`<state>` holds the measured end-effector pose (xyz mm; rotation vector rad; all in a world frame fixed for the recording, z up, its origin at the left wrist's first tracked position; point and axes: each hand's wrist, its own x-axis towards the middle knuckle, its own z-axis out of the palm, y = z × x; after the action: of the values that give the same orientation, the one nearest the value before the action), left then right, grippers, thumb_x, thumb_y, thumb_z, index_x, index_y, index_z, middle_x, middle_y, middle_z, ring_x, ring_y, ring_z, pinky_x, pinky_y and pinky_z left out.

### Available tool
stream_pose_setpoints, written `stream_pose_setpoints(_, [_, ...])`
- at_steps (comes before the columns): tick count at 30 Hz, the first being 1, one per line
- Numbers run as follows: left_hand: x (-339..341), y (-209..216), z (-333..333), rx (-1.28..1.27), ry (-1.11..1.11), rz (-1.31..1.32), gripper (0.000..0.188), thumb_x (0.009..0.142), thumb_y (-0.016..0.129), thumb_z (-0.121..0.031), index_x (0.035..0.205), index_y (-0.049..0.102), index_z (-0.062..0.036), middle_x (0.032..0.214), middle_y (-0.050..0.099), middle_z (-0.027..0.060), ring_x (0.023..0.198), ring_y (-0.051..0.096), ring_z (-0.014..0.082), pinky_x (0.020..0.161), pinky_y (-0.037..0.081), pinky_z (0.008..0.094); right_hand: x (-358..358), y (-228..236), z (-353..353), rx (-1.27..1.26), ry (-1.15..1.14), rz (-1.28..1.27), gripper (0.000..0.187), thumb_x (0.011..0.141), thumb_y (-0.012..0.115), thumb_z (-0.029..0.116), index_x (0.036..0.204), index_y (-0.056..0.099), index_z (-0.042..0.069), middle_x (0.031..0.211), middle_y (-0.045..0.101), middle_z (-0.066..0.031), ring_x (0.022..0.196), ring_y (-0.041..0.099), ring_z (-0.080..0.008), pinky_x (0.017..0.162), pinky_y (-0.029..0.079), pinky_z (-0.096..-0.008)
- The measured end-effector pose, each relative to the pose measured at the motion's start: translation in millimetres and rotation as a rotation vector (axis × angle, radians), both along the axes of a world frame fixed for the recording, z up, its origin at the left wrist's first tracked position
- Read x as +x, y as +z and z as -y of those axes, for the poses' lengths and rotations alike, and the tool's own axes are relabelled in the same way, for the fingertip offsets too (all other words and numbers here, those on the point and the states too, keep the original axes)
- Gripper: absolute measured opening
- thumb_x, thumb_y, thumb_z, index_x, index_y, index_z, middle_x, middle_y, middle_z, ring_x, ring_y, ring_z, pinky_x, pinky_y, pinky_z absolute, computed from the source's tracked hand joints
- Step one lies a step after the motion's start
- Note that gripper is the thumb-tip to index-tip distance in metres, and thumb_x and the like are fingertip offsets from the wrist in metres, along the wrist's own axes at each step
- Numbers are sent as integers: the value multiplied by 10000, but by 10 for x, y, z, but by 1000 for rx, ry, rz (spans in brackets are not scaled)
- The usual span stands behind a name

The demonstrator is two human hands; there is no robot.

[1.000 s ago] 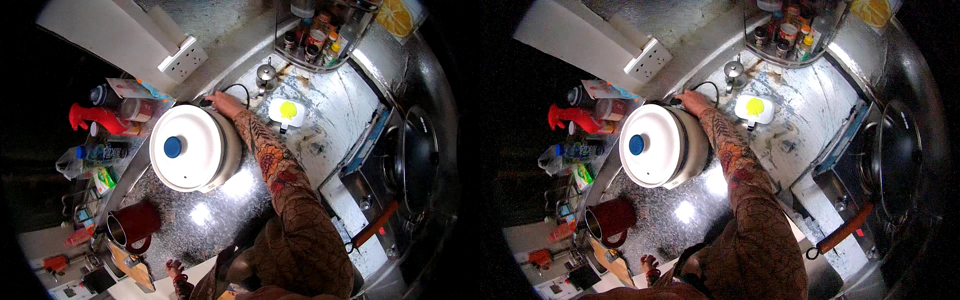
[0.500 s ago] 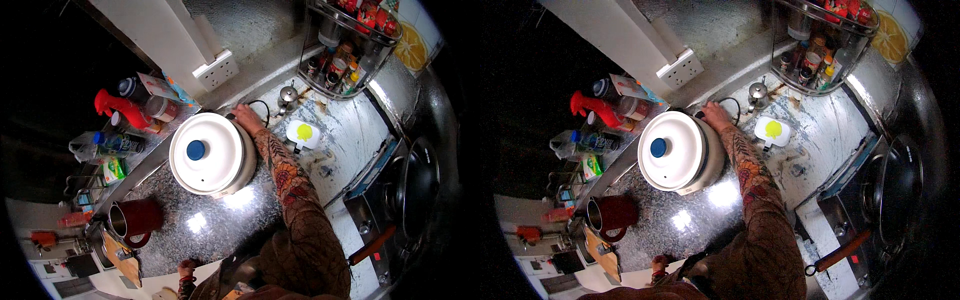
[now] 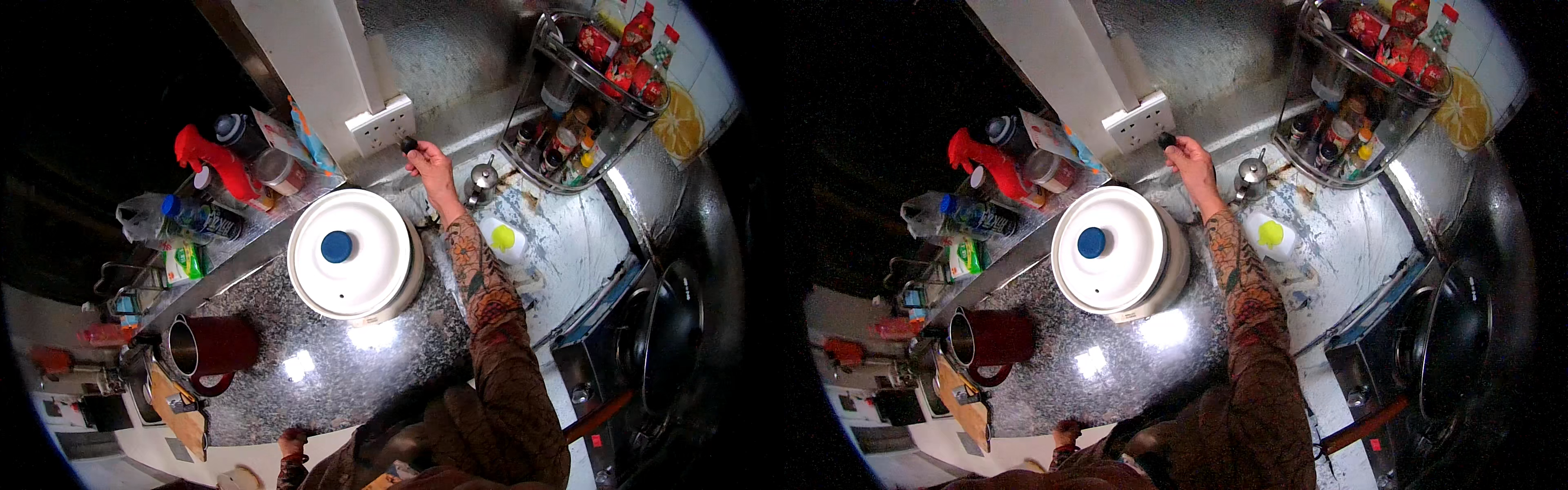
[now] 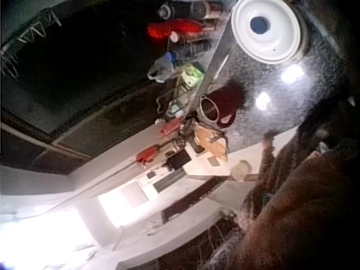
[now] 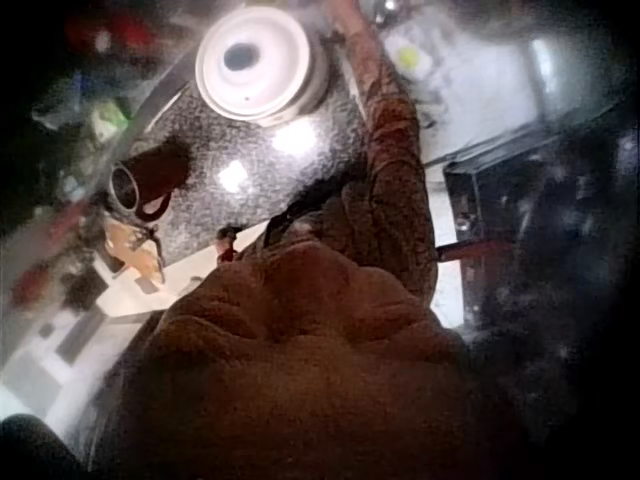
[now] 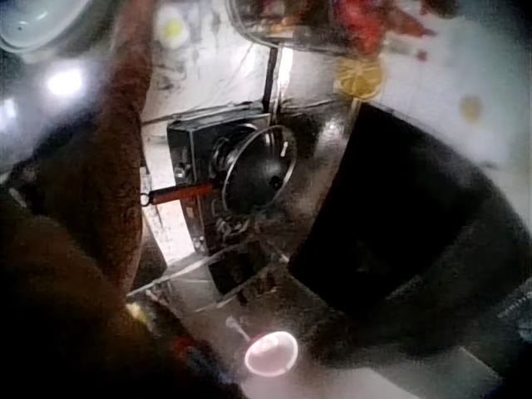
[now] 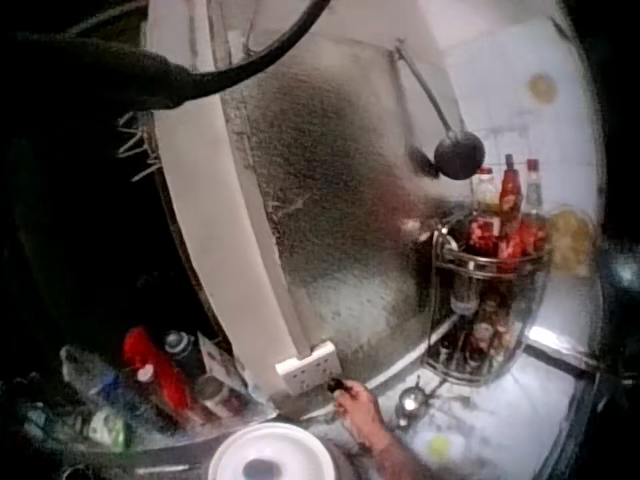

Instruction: The person prepares meat by washing and cleaning it in a sink, placing it into a rice cooker, and then filling a kettle with water.

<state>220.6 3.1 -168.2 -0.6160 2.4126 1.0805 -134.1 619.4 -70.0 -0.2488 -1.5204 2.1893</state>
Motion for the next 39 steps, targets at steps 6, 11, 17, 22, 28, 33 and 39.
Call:
stream_pose_setpoints(6, [1,7,-32,93,121,-21,53,645,570,-32,617,569,14,536,555,60,482,531,151,450,431,279,-81,-60,58,-162,-30,-40,209,825,555,135,996,528,18,840,589,-38,644,514,-77,555,408,-193])
stream_pose_setpoints(11, [-64,77,-66,-108,-140,-6,79,642,551,-31,570,548,2,491,532,70,438,516,158,409,408,288,-68,-15,64,-189,-40,-45,185,828,551,137,979,532,30,833,591,-32,631,510,-74,554,408,-191])
stream_pose_setpoints(17, [-129,73,-142,-157,-165,13,101,628,541,-43,534,534,-8,465,516,87,414,501,168,396,390,309,-54,99,64,-113,-45,-47,178,811,571,136,955,552,31,805,587,-17,626,517,-75,550,413,-194])
stream_pose_setpoints(22, [115,-545,439,-270,-280,-201,129,630,535,-50,511,501,-13,426,466,83,372,456,170,373,355,331,-64,102,111,-99,-32,-22,195,806,579,129,967,555,21,795,584,-22,626,518,-77,551,415,-197])
stream_pose_setpoints(28, [-64,-206,48,-161,-154,-165,187,627,540,-74,464,466,-19,393,428,65,348,417,159,352,324,326,-70,84,88,-162,-32,-35,181,822,562,142,951,541,18,823,589,-38,623,505,-73,542,404,-195])
stream_pose_setpoints(33, [-101,0,-70,-115,-42,40,205,635,545,-93,458,467,-23,405,456,63,358,430,148,351,324,311,-103,203,137,-154,-48,46,219,804,587,156,948,534,0,793,593,-54,610,529,-87,516,426,-203])
stream_pose_setpoints(39, [-75,-65,14,-244,-273,-30,160,636,544,-101,509,469,-38,428,455,55,376,420,141,369,331,310,-212,170,172,-194,-111,86,244,796,604,154,929,459,9,788,578,-69,599,529,-101,479,425,-215])
